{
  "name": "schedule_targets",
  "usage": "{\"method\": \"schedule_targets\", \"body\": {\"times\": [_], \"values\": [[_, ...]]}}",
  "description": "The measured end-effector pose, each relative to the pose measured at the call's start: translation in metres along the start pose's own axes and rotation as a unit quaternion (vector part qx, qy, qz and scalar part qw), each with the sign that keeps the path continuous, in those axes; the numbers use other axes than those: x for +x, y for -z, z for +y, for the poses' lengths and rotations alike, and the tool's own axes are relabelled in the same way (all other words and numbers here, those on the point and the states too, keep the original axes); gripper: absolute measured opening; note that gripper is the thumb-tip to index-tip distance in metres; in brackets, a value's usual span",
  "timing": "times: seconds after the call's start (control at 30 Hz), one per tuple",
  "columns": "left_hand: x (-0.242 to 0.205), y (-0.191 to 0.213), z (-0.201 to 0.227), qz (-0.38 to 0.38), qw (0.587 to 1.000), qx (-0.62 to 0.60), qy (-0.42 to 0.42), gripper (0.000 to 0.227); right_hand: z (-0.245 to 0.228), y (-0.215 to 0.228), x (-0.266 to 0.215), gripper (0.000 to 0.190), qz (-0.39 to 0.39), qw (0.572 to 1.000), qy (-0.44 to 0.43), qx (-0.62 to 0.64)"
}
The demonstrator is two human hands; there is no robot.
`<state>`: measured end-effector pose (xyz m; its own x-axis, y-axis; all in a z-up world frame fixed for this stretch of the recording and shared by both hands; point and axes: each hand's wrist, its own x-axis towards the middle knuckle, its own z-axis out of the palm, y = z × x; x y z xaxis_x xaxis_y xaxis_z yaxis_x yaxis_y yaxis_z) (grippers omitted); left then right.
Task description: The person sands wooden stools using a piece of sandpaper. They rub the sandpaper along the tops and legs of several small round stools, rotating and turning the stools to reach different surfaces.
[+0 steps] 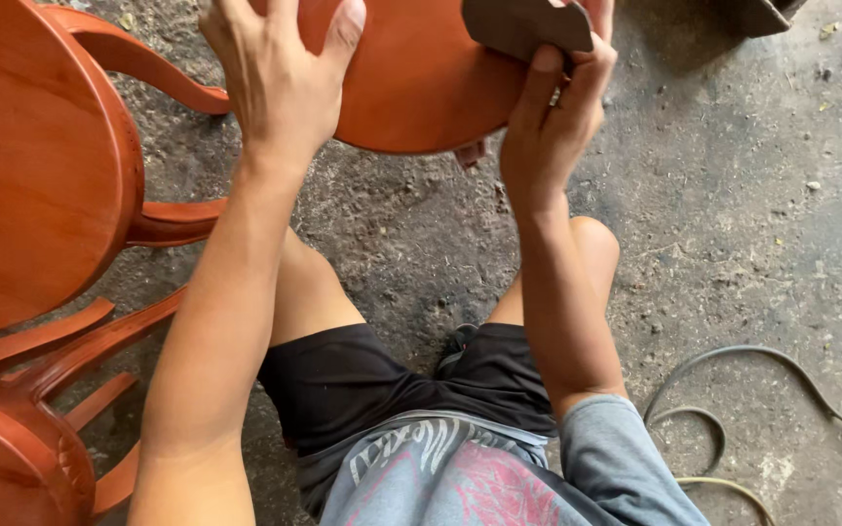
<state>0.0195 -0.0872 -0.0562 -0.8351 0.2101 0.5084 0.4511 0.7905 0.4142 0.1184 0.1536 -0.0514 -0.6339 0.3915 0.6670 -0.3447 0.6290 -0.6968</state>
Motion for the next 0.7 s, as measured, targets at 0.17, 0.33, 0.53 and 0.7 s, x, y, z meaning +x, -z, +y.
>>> {"method": "schedule_targets", "body": {"times": [0.17,0.33,0.53,0.7], "values": [[-0.012,-0.006,0.002,0.036,0.971,-0.209,0.114,0.069,0.032,0.038,0.001,0.011,-0.033,0.997,-0.068,-0.014],[-0.031,-0.023,0.039,-0.004,0.927,-0.337,0.166,0.072,0.065,0.077,0.017,0.014,-0.048,0.990,-0.105,0.086],[-0.038,-0.029,0.069,-0.006,0.926,-0.347,0.148,0.069,0.085,0.092,0.030,0.012,-0.064,0.978,-0.111,0.163],[-0.047,-0.019,0.089,-0.025,0.935,-0.336,0.106,0.072,0.128,0.108,0.024,0.010,-0.040,0.970,-0.149,0.188]]}}
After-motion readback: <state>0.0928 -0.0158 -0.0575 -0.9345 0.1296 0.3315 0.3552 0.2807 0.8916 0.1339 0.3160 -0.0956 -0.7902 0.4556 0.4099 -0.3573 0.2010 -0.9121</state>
